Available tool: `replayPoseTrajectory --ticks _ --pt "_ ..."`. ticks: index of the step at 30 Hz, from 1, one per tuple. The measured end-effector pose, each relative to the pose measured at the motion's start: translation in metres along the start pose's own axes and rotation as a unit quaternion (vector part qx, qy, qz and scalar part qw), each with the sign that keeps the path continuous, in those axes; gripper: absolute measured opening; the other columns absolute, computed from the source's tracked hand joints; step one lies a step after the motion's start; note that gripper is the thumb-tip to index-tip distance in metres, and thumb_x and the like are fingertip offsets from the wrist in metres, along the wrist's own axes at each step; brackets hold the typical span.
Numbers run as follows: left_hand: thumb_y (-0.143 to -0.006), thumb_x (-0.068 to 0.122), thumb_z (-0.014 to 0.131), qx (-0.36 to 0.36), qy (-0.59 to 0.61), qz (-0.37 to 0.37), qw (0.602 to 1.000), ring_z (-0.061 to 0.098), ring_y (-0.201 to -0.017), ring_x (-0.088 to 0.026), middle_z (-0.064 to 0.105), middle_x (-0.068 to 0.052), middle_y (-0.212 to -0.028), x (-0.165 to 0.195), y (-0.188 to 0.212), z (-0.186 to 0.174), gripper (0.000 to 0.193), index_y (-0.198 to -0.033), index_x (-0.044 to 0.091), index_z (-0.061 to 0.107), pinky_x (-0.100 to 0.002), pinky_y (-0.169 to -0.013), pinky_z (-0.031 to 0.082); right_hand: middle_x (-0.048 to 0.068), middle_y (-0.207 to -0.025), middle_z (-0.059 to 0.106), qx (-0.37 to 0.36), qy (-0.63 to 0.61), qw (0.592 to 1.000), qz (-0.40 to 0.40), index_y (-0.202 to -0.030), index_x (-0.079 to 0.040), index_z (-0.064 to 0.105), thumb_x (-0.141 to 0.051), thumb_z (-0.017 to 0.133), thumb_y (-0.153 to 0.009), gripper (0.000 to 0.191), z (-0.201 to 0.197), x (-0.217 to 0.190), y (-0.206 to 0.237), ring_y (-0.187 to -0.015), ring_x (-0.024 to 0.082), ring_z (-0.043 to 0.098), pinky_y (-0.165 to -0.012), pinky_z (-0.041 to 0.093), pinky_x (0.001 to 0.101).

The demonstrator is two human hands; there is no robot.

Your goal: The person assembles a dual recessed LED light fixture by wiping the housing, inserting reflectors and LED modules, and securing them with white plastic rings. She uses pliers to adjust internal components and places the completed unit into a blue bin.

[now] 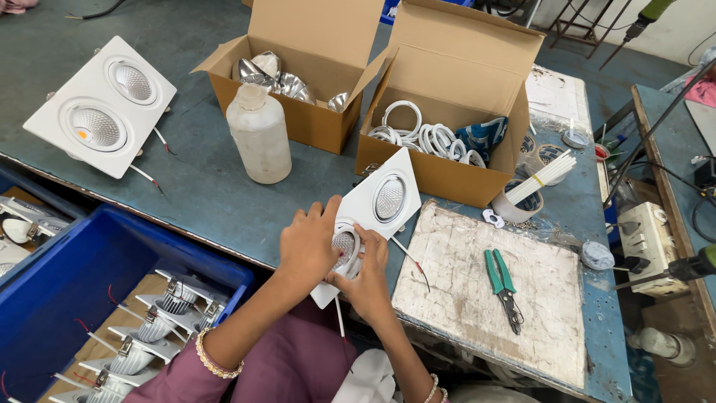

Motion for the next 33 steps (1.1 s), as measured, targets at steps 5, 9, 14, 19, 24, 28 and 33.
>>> replayPoseTrajectory --ticks 5,9,14,19,24,28,33 --pt "-0.061 0.017 0.090 0.024 0.003 -0.009 1.000 0.066 -0.099 -0.034 0.065 -0.008 -0.110 0.007 0.001 0.002 0.080 -0.131 0.015 0.050 -0.042 -0.066 0.059 0.017 -0.141 0.035 0.005 -0.003 1.000 0.003 -0.149 -0.011 0.035 -0.017 0.094 -0.063 0.104 -0.002 0.000 0.000 -0.135 0.033 0.041 -0.108 0.049 0.0436" --pt "-0.062 0.016 0.087 0.026 0.011 -0.010 1.000 0.066 -0.097 -0.034 0.066 -0.007 -0.109 0.007 0.000 0.002 0.078 -0.132 0.015 0.051 -0.042 -0.064 0.059 0.016 -0.142 0.034 0.005 -0.003 1.000 0.012 -0.148 -0.011 0.035 -0.019 0.095 -0.064 0.104 -0.003 -0.003 -0.001 -0.136 0.033 0.039 -0.106 0.049 0.0432" --pt "-0.063 0.011 0.083 0.035 0.006 -0.012 0.999 0.066 -0.097 -0.034 0.067 -0.006 -0.108 0.007 -0.001 0.007 0.073 -0.129 0.015 0.053 -0.042 -0.062 0.059 0.016 -0.143 0.032 -0.007 0.000 0.999 0.037 -0.150 -0.012 0.033 -0.017 0.092 -0.065 0.103 -0.003 -0.005 -0.001 -0.137 0.033 0.037 -0.108 0.048 0.0437" --pt "-0.065 0.007 0.080 0.059 0.000 -0.004 0.998 0.066 -0.098 -0.034 0.068 -0.005 -0.107 0.009 -0.001 0.010 0.067 -0.127 0.015 0.055 -0.041 -0.061 0.059 0.017 -0.145 0.031 0.003 -0.004 0.999 0.034 -0.151 -0.012 0.034 -0.016 0.091 -0.069 0.099 -0.001 -0.003 -0.001 -0.139 0.034 0.036 -0.110 0.046 0.0449" --pt "-0.064 0.018 0.085 0.057 0.021 -0.011 0.998 0.066 -0.095 -0.035 0.067 -0.008 -0.107 0.007 -0.001 0.000 0.064 -0.120 0.013 0.055 -0.044 -0.063 0.058 0.017 -0.145 0.032 0.011 -0.030 0.999 0.020 -0.150 -0.013 0.035 -0.015 0.091 -0.065 0.102 0.001 -0.002 -0.001 -0.138 0.033 0.039 -0.108 0.050 0.0432" --pt "-0.065 0.025 0.087 0.046 0.028 -0.018 0.998 0.066 -0.094 -0.035 0.067 -0.009 -0.106 0.007 -0.003 -0.007 0.062 -0.117 0.012 0.054 -0.046 -0.064 0.058 0.017 -0.145 0.031 0.018 -0.044 0.999 0.012 -0.148 -0.013 0.036 -0.015 0.093 -0.064 0.102 0.002 -0.003 -0.003 -0.137 0.034 0.038 -0.109 0.049 0.0436" --pt "-0.067 0.016 0.080 0.047 0.031 -0.032 0.998 0.066 -0.095 -0.035 0.067 -0.007 -0.107 0.010 -0.012 -0.002 0.053 -0.112 0.011 0.054 -0.045 -0.065 0.058 0.016 -0.142 0.033 0.008 -0.028 0.999 0.028 -0.147 -0.014 0.037 -0.015 0.094 -0.063 0.102 -0.001 -0.003 -0.010 -0.137 0.033 0.039 -0.109 0.047 0.0444"
Point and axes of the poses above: each hand's wrist, its own y-axis away from the middle knuckle, its own z-axis out of the palm, x = y × z, the point moved 1 cm from there along -y, towards the middle knuckle
